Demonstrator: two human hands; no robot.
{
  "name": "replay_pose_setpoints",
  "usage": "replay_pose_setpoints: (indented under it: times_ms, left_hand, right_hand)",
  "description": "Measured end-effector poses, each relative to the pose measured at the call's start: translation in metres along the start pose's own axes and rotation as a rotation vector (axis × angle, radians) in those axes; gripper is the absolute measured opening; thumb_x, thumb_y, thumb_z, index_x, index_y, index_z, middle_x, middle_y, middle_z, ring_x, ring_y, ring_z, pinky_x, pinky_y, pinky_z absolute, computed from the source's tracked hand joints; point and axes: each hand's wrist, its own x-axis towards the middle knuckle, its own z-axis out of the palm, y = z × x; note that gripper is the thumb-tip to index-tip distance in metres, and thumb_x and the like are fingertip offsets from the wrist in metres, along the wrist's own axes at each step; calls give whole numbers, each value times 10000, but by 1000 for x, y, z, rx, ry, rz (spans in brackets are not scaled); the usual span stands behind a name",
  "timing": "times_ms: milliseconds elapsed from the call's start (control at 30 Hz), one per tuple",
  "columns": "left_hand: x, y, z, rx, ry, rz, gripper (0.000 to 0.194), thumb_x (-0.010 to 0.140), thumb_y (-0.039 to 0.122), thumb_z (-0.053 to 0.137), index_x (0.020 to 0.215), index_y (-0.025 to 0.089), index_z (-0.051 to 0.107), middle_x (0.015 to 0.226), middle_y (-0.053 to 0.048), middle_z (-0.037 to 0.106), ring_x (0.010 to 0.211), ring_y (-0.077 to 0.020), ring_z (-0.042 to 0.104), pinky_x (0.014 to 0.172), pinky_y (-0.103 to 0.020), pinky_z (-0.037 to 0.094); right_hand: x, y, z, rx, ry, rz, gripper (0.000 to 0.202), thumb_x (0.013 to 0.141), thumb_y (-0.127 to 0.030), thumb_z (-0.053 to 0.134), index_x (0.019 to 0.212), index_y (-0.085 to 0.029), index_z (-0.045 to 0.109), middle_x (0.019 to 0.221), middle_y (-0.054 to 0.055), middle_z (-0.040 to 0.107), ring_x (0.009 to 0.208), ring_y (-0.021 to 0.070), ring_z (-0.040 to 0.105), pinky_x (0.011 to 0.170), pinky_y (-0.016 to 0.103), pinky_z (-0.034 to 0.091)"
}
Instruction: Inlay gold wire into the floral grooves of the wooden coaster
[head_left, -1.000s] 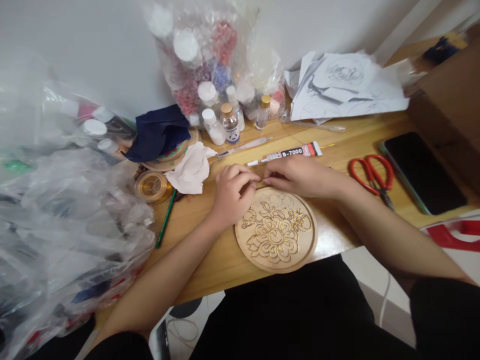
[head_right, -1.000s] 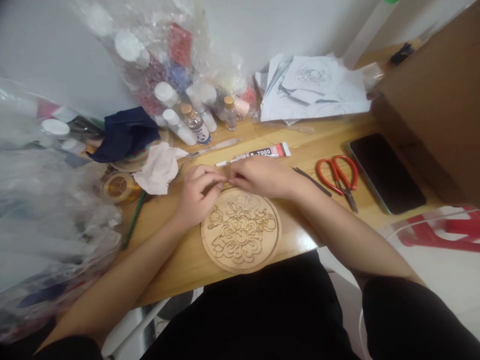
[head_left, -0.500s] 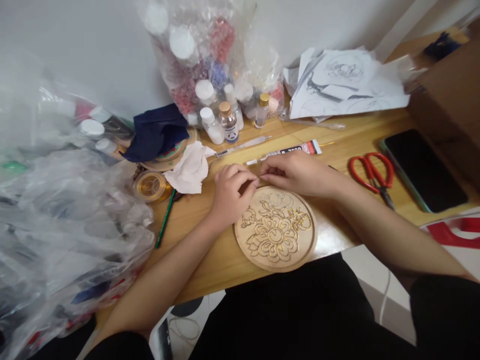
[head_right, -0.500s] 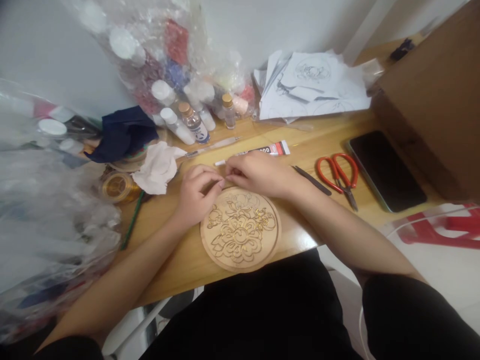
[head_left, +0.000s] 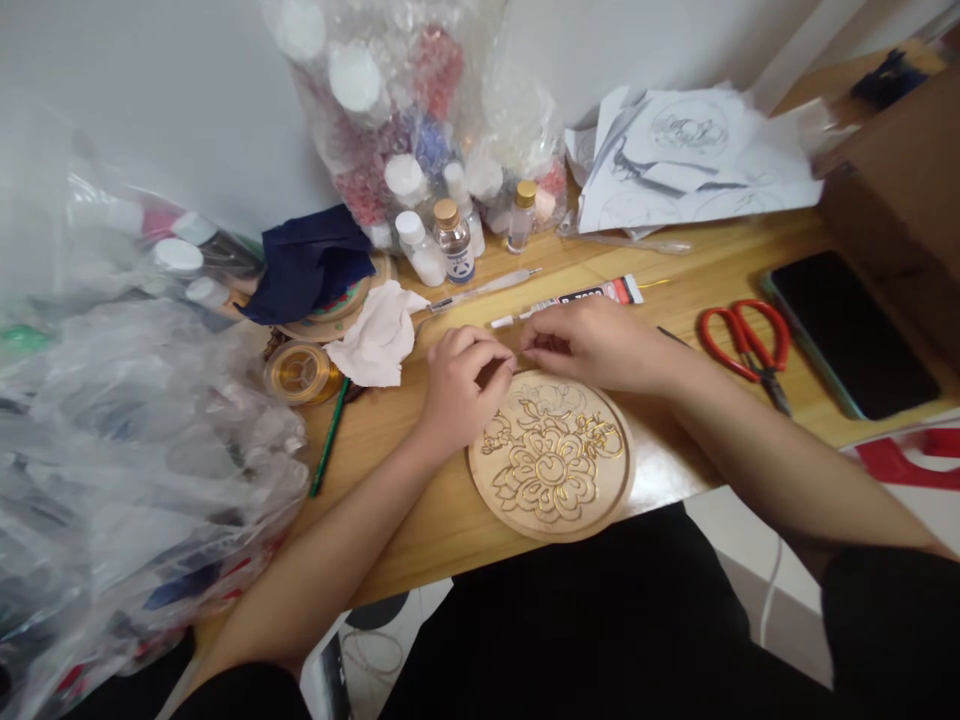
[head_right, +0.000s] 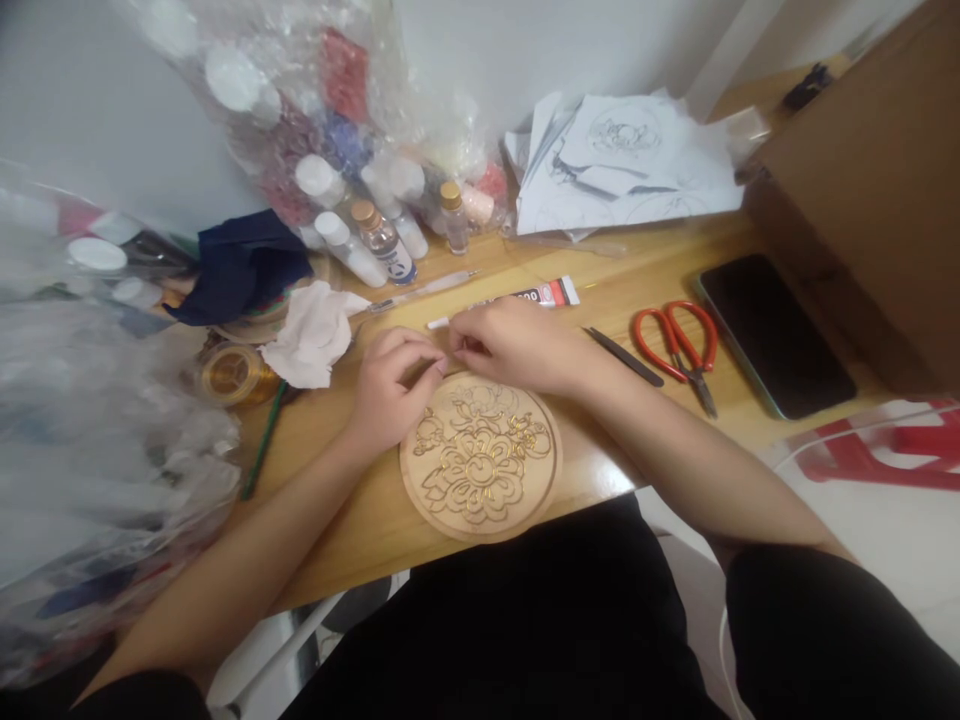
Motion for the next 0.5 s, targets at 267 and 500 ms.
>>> replay_pose_setpoints:
  times_ms: [267, 500]
  left_hand:
    - [0, 0, 0, 4, 8, 12, 66, 838, 163, 621, 800, 210, 648, 895, -22, 655, 912, -205, 612, 823, -391, 443]
    - [0, 1, -2, 1, -7, 12, 32, 827, 211, 656, 804, 214, 635, 893, -18, 651, 900, -198, 607, 844, -395, 447]
  right_hand:
    - [0, -3, 0, -15, 19, 24, 98, 813, -184, 587, 801, -143, 675, 662, 9, 629, 603, 103, 505, 606, 239, 308]
    - [1, -6, 1, -8, 35, 44, 86, 806, -191, 600, 781, -144, 667, 626, -4, 610, 574, 93, 479, 601, 237, 292]
